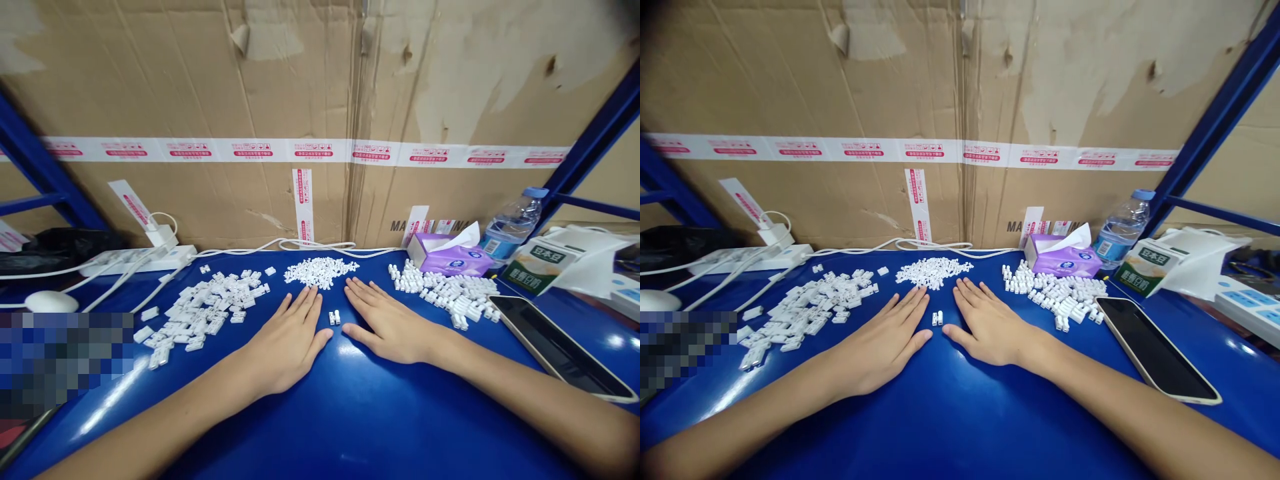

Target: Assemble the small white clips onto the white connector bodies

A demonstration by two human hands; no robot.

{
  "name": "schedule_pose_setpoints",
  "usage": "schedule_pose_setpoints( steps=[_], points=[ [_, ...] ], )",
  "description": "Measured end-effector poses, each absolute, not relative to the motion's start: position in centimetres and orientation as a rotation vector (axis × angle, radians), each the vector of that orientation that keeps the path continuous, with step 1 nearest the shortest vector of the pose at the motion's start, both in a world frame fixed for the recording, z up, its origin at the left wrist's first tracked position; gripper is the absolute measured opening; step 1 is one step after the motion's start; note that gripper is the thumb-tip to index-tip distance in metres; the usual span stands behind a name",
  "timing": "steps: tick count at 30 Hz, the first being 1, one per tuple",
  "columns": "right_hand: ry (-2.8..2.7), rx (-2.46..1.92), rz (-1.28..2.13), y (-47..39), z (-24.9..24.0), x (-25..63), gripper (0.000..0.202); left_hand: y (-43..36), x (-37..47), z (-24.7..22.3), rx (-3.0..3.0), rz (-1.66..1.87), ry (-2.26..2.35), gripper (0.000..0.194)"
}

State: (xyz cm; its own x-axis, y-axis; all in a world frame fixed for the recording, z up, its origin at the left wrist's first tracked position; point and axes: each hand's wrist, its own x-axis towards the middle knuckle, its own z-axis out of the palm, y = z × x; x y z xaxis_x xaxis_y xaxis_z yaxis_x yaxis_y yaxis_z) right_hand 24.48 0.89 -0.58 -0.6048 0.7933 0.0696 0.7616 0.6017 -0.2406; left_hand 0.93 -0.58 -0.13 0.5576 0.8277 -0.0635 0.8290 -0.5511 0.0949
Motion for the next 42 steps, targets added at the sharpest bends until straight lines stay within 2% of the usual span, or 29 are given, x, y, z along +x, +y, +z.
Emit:
schedule_pose_setpoints(
  steps=[17, 19, 23, 26, 32, 42],
  points=[
    [-2.687, -1.323, 0.253, 1.0, -0.5, 24.4, 0.090, -0.2, 0.6, 0.0, 2.829, 0.137, 1.415, 0.070],
    [-2.695, -1.328, 0.265, 0.9, -0.3, 24.4, 0.090, 0.3, 0.4, 0.3, 2.840, 0.237, 1.395, 0.064],
    [-2.723, -1.353, 0.280, 0.9, 0.0, 24.3, 0.090, 2.5, -0.6, 1.0, 2.793, 0.500, 1.353, 0.037],
    [-2.716, -1.343, 0.285, 0.8, 0.0, 24.3, 0.090, 4.4, -1.9, 1.4, 2.745, 0.563, 1.498, 0.027],
    [-2.667, -1.293, 0.282, 0.9, -0.4, 24.5, 0.087, 6.3, -3.8, 1.4, 2.710, 0.531, 1.702, 0.034],
    [-2.645, -1.269, 0.257, 1.0, -0.6, 24.6, 0.085, 5.9, -3.2, 1.5, 2.753, 0.449, 1.706, 0.028]
  ],
)
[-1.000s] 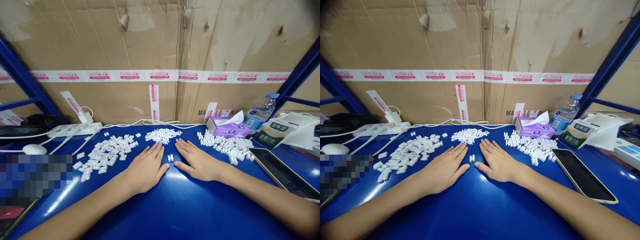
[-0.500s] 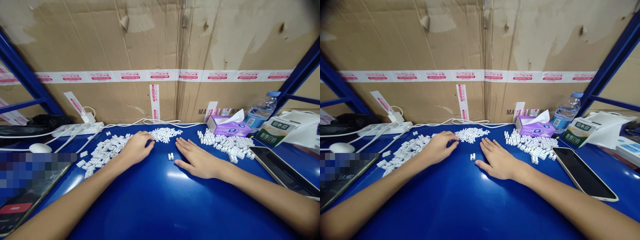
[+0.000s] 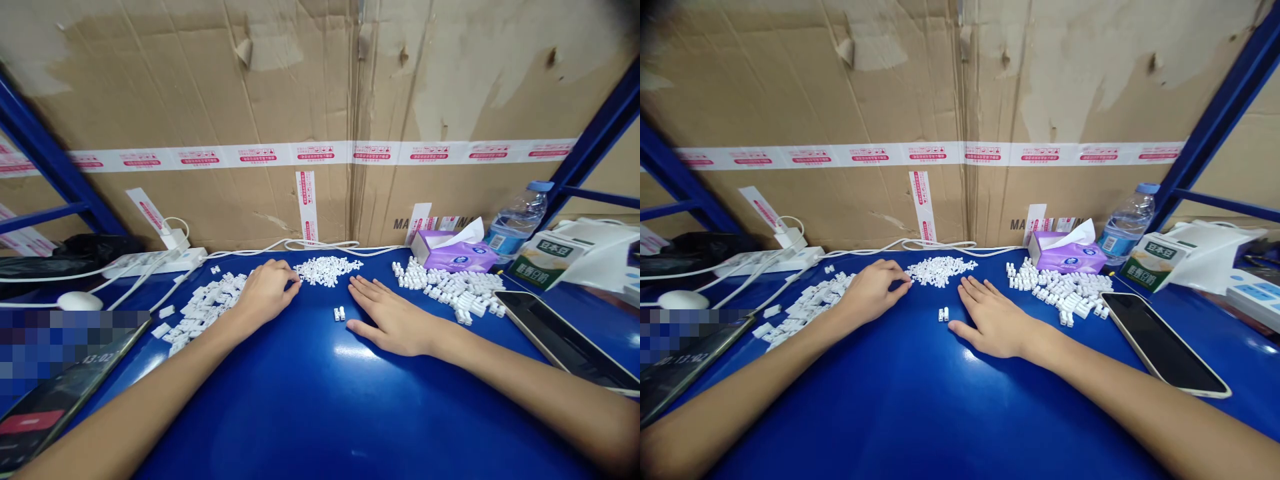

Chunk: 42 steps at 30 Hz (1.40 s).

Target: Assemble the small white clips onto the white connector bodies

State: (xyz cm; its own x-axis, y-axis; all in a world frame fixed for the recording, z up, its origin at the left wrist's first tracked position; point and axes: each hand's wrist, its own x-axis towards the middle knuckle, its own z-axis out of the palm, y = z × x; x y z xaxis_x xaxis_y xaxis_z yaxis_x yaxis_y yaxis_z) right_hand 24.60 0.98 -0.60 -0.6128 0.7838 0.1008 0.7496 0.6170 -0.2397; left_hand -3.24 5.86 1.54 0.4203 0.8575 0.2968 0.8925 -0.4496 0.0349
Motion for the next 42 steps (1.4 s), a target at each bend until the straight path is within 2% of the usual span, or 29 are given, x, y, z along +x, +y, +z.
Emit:
schedule_pose_setpoints(
  steps=[11, 15, 22, 28, 32, 36, 42],
  points=[
    [-2.615, -1.244, 0.191, 0.9, -0.5, 24.6, 0.081, 3.5, -1.5, 2.2, -2.725, -0.409, -1.543, 0.016],
    [-2.601, -1.190, 0.144, 0.8, -0.3, 24.4, 0.063, 2.5, -0.8, 2.1, -2.831, -0.459, -1.492, 0.027],
    [-2.514, -1.036, 0.187, 0.3, 0.0, 23.7, 0.034, 1.4, 0.1, 2.3, -3.014, -0.766, -1.476, 0.023],
    [-2.466, -1.006, 0.237, 0.0, 0.1, 23.2, 0.020, 1.1, 0.7, 1.8, -3.113, -0.915, -1.619, 0.024],
    [-2.438, -1.042, 0.236, -0.2, 0.0, 23.0, 0.019, 1.0, 0.9, 1.5, -3.160, -0.877, -1.643, 0.025],
    [-2.408, -1.093, 0.241, -0.4, -0.1, 22.9, 0.031, 1.0, 1.0, 1.5, -3.157, -0.861, -1.644, 0.025],
    [-2.371, -1.101, 0.266, -0.5, -0.1, 22.6, 0.016, 1.3, 1.0, 1.6, -3.228, -0.845, -1.640, 0.024]
  ],
)
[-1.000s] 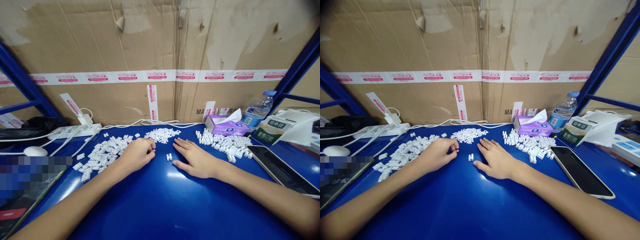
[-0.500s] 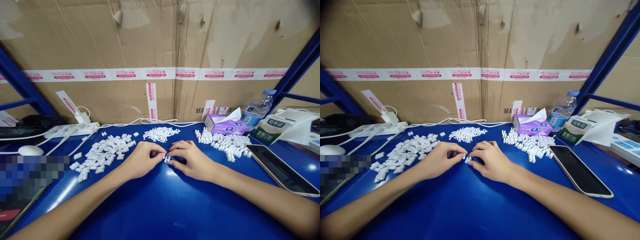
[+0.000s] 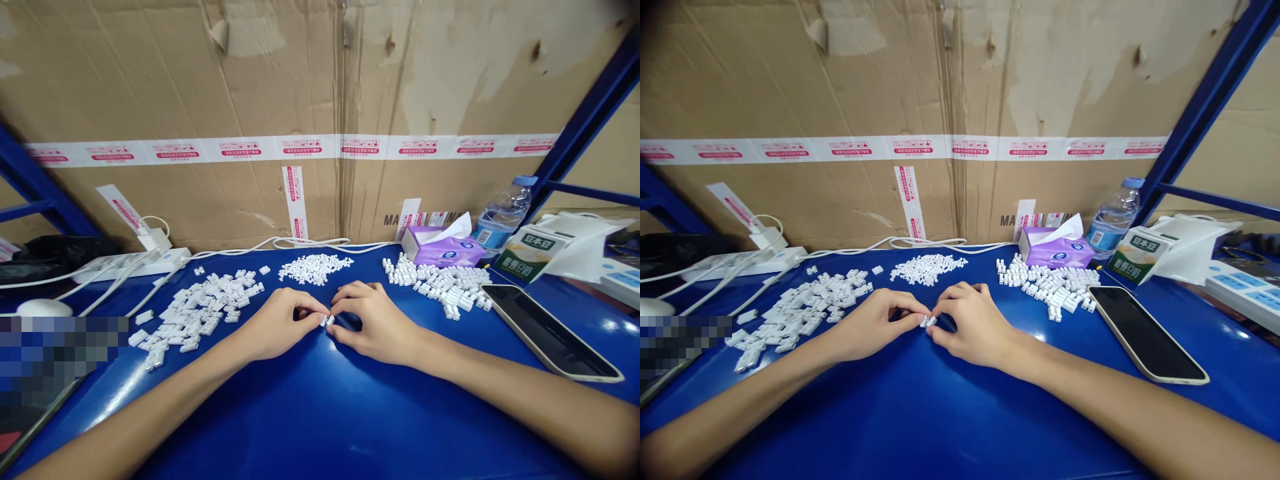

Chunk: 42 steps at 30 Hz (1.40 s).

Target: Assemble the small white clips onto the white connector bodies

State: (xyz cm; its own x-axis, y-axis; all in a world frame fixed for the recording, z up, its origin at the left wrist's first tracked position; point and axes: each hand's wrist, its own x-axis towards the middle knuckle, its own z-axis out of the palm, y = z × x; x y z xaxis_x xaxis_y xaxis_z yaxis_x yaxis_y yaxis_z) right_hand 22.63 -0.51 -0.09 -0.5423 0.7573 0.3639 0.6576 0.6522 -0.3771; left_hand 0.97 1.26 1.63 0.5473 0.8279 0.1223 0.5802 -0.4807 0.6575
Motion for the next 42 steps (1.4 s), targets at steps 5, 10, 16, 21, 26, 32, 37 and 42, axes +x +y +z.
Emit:
schedule_pose_setpoints(
  steps=[5, 10, 16, 21, 26, 32, 37, 42],
  points=[
    [-2.368, -1.080, 0.291, -0.60, -0.08, 22.56, 0.013, 1.33, 0.91, 1.86, 2.190, 0.553, 1.101, 0.025],
    [-2.364, -1.046, 0.325, -0.52, -0.16, 22.60, 0.012, 1.23, 1.02, 1.95, 2.194, 0.551, 1.103, 0.025],
    [-2.366, -1.040, 0.350, -0.43, -0.17, 22.58, 0.009, 1.23, 1.09, 1.60, 2.200, 0.548, 1.160, 0.026],
    [-2.362, -1.037, 0.361, -0.44, -0.19, 22.57, 0.009, 1.41, 1.03, 1.37, 2.164, 0.554, 1.183, 0.026],
    [-2.363, -1.028, 0.345, -0.41, -0.37, 22.52, 0.009, 1.46, 1.08, 1.27, 2.180, 0.558, 1.198, 0.025],
    [-2.363, -1.024, 0.349, -0.31, -0.33, 22.57, 0.008, 1.34, 1.19, 1.20, 2.109, 0.621, 1.205, 0.024],
    [-2.411, -1.006, 0.352, -0.19, 0.00, 22.75, 0.012, 1.53, 1.21, 1.19, 2.095, 0.633, 1.208, 0.026],
    [-2.431, -1.009, 0.362, -0.18, 0.08, 22.81, 0.017, 1.53, 1.12, 1.14, 2.091, 0.630, 1.194, 0.021]
  ],
)
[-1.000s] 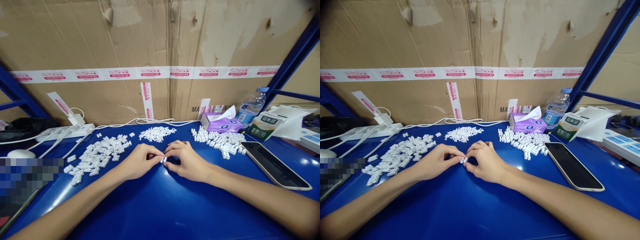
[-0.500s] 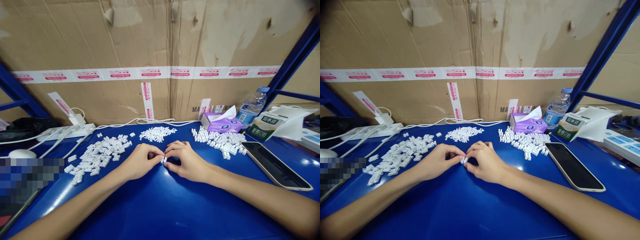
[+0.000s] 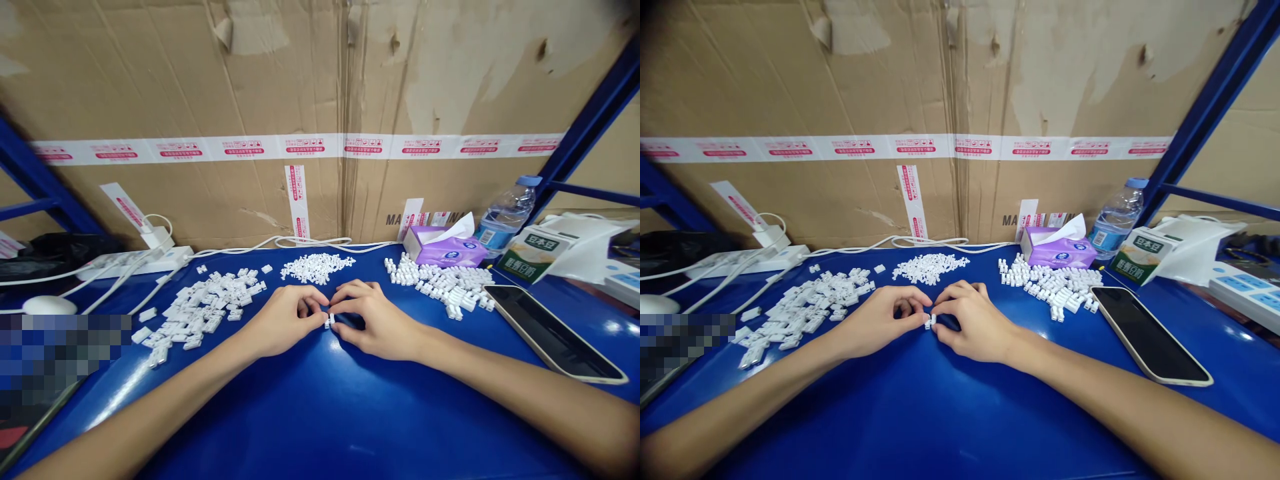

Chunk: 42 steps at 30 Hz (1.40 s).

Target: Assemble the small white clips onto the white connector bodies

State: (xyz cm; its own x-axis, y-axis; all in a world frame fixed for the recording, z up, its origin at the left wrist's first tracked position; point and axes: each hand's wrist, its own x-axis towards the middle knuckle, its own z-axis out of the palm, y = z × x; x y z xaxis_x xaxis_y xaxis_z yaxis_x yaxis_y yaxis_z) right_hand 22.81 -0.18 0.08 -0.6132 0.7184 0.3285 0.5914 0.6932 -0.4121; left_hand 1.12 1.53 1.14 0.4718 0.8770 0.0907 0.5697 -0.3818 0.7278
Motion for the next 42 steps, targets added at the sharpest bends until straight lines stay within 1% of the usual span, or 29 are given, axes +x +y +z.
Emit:
schedule_pose_setpoints(
  steps=[4, 11, 15, 18, 20, 23, 26, 29, 32, 42],
  points=[
    [-2.439, -1.041, 0.376, -0.1, 0.1, 22.9, 0.017, 1.6, 1.2, 0.8, 2.095, 0.649, 1.211, 0.015],
    [-2.433, -1.095, 0.332, 0.3, 0.2, 23.0, 0.019, 1.9, 1.1, 0.7, 2.167, 0.695, 1.213, 0.011],
    [-2.403, -1.097, 0.281, 0.6, -0.3, 23.2, 0.020, 1.9, 0.9, 0.6, 2.356, 0.803, 1.223, 0.020],
    [-2.412, -1.094, 0.233, 0.6, -0.6, 23.4, 0.023, 1.8, 0.8, 0.0, 2.521, 0.818, 1.211, 0.021],
    [-2.427, -1.113, 0.197, 0.5, -0.7, 23.6, 0.030, 1.6, 0.7, -0.3, 2.575, 0.786, 1.223, 0.023],
    [-2.461, -1.197, 0.163, 0.3, -0.8, 23.8, 0.052, 1.0, 0.7, -0.6, 2.651, 0.688, 1.259, 0.029],
    [-2.518, -1.265, 0.175, 0.1, -0.9, 23.9, 0.068, 0.2, 0.9, -0.6, 2.703, 0.522, 1.313, 0.041],
    [-2.557, -1.295, 0.190, 0.0, -1.1, 23.8, 0.072, -0.3, 1.1, -0.6, 2.695, 0.369, 1.351, 0.053],
    [-2.580, -1.318, 0.197, 0.0, -1.1, 23.8, 0.075, -0.3, 1.2, -0.7, 2.676, 0.255, 1.347, 0.059],
    [-2.628, -1.350, 0.210, 0.0, -0.9, 23.7, 0.078, -0.5, 1.5, -0.5, 2.702, 0.142, 1.371, 0.061]
  ],
)
